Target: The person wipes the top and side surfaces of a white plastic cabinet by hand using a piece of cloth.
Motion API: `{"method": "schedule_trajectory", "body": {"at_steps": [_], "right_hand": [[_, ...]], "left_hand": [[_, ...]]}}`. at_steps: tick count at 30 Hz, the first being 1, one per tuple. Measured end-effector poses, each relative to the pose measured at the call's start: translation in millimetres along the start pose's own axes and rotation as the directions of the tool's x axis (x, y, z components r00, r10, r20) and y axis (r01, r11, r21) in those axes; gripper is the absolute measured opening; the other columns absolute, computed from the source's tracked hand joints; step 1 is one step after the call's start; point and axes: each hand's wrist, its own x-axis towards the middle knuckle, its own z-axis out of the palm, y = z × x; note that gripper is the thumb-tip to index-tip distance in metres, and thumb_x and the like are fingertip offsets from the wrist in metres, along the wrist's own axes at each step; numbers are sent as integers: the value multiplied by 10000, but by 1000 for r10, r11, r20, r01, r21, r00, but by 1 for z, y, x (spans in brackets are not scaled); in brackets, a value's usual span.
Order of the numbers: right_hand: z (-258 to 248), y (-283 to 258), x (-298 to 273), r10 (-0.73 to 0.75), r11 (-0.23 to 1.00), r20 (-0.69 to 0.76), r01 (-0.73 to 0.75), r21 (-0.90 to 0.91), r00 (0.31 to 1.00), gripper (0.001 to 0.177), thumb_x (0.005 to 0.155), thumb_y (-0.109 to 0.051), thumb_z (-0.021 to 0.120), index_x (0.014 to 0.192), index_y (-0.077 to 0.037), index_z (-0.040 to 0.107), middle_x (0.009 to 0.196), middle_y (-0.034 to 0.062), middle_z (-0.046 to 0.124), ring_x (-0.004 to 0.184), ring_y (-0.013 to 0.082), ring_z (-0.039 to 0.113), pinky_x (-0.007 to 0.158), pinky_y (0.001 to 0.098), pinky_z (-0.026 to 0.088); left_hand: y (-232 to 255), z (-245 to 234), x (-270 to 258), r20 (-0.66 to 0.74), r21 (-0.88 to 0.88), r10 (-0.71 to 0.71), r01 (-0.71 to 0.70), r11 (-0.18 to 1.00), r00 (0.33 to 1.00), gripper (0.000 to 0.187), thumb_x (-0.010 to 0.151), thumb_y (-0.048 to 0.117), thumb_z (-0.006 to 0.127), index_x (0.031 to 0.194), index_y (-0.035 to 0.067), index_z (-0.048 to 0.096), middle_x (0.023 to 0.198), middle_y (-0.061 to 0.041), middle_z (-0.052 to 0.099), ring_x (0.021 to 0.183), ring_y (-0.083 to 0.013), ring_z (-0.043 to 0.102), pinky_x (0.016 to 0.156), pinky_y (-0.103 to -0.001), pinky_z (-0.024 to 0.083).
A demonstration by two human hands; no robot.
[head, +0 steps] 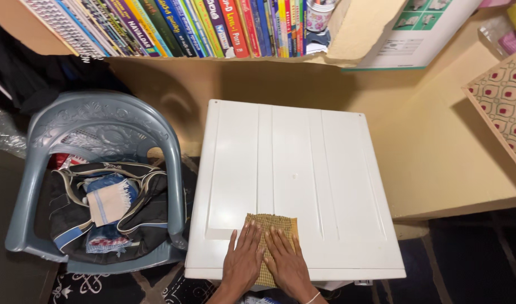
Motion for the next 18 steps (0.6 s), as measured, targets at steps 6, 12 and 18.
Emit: {"method": "schedule_trajectory", "body": {"at_steps": [6, 12, 18], "right_hand": [[-17, 2, 62, -50, 994, -110, 60, 95, 993, 635, 1074, -433, 231, 1621, -115, 174, 1710, 70, 114, 1571, 248, 49, 1247, 469, 37], [-34, -5, 145, -16, 999, -190, 25, 42, 982, 624, 1065, -437, 272, 1626, -176, 193, 1708, 41, 135, 1574, 236, 65, 1258, 495, 40], [-19, -28, 112, -106, 994, -151, 101, -41, 983, 655, 1047, -462, 306, 1617, -158, 198, 1687, 57, 187, 1566, 242, 67, 1246, 506, 23]], "left_hand": [[-39, -1, 61, 100, 17, -60, 58, 998, 993, 613, 1047, 357, 224, 1587, 67, 206, 1665, -89, 180, 1543, -212, 101, 1232, -484, 10], [-84, -20, 125, 163, 60, -184, 176, 983, 969, 592, 1058, 374, 244, 1595, 124, 230, 1685, -21, 179, 1559, -176, 96, 1252, -467, -4], [-85, -18, 72, 131, 105, -188, 175, 979, 973, 615, 1045, 363, 252, 1595, 91, 224, 1688, -89, 162, 1558, -216, 94, 1246, -463, 7]]}}
